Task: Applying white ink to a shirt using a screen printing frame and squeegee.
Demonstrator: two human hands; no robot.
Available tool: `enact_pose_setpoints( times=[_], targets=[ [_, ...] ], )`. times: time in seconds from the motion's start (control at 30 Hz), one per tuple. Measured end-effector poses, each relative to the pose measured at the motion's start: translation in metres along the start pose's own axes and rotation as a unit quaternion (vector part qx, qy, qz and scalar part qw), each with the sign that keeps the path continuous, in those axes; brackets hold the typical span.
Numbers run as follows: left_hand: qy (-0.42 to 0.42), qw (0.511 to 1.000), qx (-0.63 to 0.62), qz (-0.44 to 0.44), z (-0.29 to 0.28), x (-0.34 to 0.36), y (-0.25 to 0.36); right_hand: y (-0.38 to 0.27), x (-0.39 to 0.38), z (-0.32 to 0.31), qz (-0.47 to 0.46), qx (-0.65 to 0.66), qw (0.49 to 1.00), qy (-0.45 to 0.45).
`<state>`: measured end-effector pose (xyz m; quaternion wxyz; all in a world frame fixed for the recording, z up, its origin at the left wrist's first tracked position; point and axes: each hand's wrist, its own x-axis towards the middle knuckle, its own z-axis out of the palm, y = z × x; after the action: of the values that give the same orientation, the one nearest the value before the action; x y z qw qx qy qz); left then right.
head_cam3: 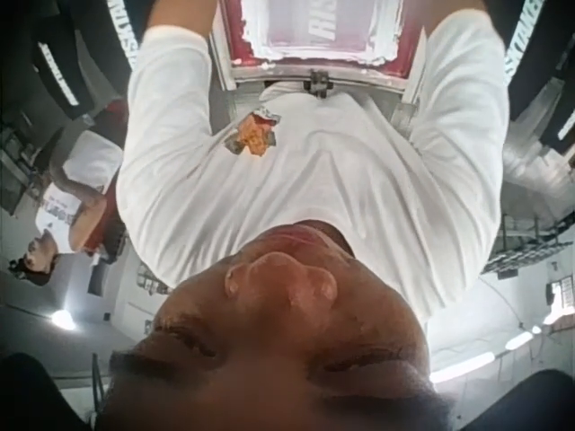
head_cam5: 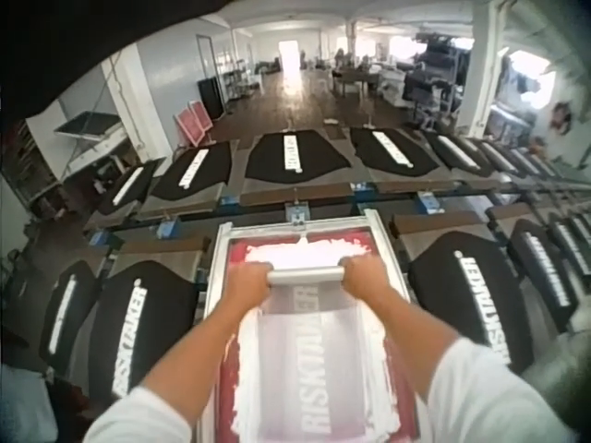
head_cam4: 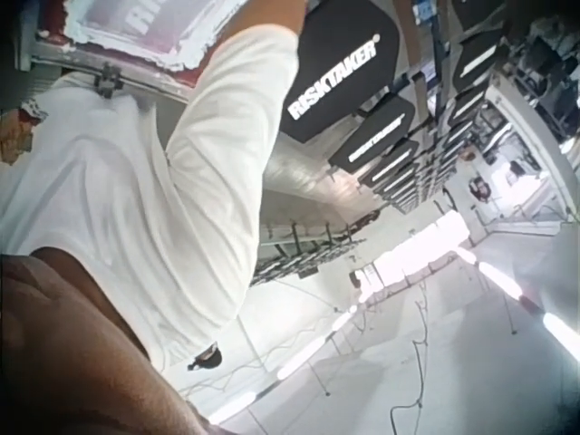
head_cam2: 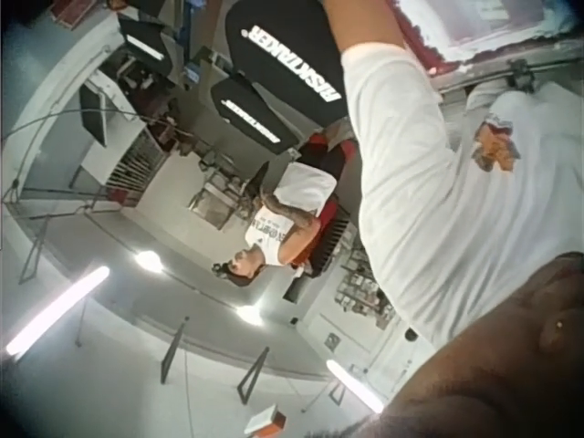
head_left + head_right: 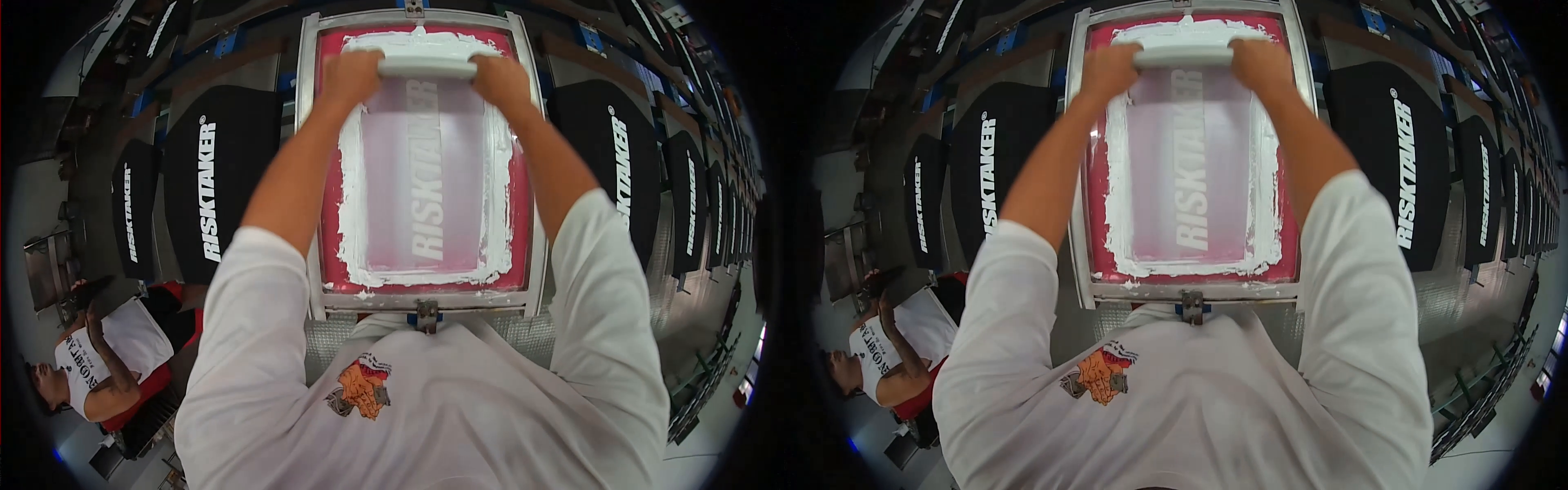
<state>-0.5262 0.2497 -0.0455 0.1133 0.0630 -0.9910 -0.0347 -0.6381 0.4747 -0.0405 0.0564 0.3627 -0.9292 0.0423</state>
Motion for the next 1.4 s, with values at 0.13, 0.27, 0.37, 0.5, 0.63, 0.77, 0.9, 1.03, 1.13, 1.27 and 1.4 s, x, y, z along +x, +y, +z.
enact_pose_setpoints(
  times=[0.13,0.27,0.37,0.5,0.63,0.77,0.9,1.03,1.13,1.27,1.4],
  targets=[
    [-0.113,0.993,-0.038,-0.003,-0.053,-0.024,0.018,-0.006,-0.03,-0.049,0.014,0.044,0.991,-0.122],
    [-0.153,0.986,-0.036,0.054,-0.095,-0.204,0.073,-0.057,-0.208,-0.069,0.02,0.104,0.956,-0.273],
    [-0.069,0.984,-0.165,0.024,-0.08,-0.286,0.117,-0.072,-0.301,-0.047,-0.009,0.201,0.978,-0.051],
    [0.032,0.993,-0.109,0.017,-0.044,-0.254,0.096,-0.06,-0.256,-0.022,-0.038,0.148,0.987,0.056],
    [0.108,0.992,-0.028,0.055,0.007,-0.102,0.041,-0.015,-0.102,0.012,0.026,0.082,0.996,-0.018],
    [-0.028,0.999,-0.005,-0.02,-0.006,0.022,0.011,0.021,0.016,-0.003,0.017,-0.001,0.999,-0.037],
    [-0.099,0.994,0.006,0.04,-0.055,-0.017,0.011,0.001,-0.026,-0.041,-0.008,0.065,0.995,-0.079],
    [-0.174,0.981,-0.055,0.067,-0.104,-0.199,0.067,-0.056,-0.212,-0.065,-0.004,0.13,0.969,-0.21],
    [-0.065,0.985,-0.159,0.006,-0.096,-0.285,0.118,-0.07,-0.3,-0.057,-0.011,0.222,0.971,-0.092],
    [0.049,0.99,-0.129,0.03,-0.049,-0.246,0.09,-0.063,-0.255,-0.024,-0.026,0.175,0.982,0.063],
    [0.043,0.995,-0.081,0.029,-0.003,-0.11,0.031,-0.027,-0.105,0.007,0.013,0.125,0.992,0.018]
  ],
)
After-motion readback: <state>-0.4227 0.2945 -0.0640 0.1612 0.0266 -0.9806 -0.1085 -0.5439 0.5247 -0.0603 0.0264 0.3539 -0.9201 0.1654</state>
